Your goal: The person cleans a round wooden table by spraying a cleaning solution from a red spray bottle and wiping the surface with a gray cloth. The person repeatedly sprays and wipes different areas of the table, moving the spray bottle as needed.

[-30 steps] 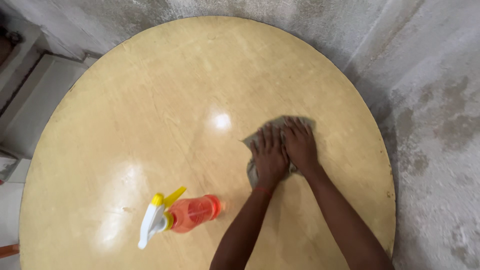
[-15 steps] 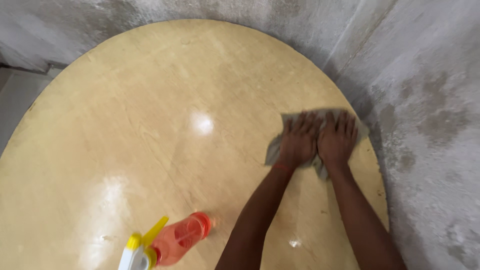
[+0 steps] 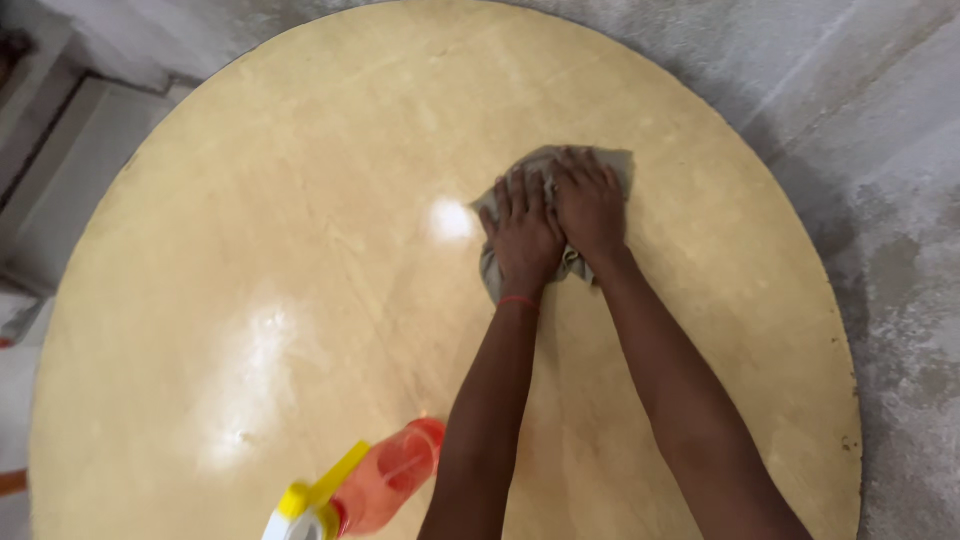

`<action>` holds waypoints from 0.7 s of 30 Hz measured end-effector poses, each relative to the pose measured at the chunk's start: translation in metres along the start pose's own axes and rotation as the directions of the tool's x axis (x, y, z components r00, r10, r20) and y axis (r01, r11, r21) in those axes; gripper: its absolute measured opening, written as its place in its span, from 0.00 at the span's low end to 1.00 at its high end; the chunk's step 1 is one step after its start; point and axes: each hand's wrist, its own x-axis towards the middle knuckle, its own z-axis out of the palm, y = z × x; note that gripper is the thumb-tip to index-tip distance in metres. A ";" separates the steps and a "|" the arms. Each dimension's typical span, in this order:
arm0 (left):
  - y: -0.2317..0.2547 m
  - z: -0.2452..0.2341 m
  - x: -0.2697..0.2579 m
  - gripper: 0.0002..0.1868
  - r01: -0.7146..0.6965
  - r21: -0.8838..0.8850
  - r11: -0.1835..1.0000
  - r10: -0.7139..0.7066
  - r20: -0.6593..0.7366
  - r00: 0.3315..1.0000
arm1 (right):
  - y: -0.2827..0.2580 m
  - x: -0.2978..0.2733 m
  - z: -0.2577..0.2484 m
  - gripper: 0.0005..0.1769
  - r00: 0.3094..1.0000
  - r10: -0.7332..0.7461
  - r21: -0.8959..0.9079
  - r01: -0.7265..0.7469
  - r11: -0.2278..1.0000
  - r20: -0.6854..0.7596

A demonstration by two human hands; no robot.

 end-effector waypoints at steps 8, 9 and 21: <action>-0.011 -0.054 -0.139 0.31 0.093 0.048 0.995 -0.091 -0.031 0.995 | -0.071 -0.104 -0.043 0.22 0.987 -0.135 0.120 0.124 0.985 0.089; -0.005 -0.057 -0.155 0.31 0.077 0.033 0.997 -0.076 -0.022 0.997 | -0.073 -0.123 -0.053 0.22 0.989 -0.122 0.118 0.112 0.987 0.081; 0.115 -0.022 -0.163 0.30 -0.475 -0.290 0.831 0.524 0.119 0.843 | 0.030 -0.229 -0.137 0.30 0.835 0.541 -0.190 -0.549 0.814 -0.097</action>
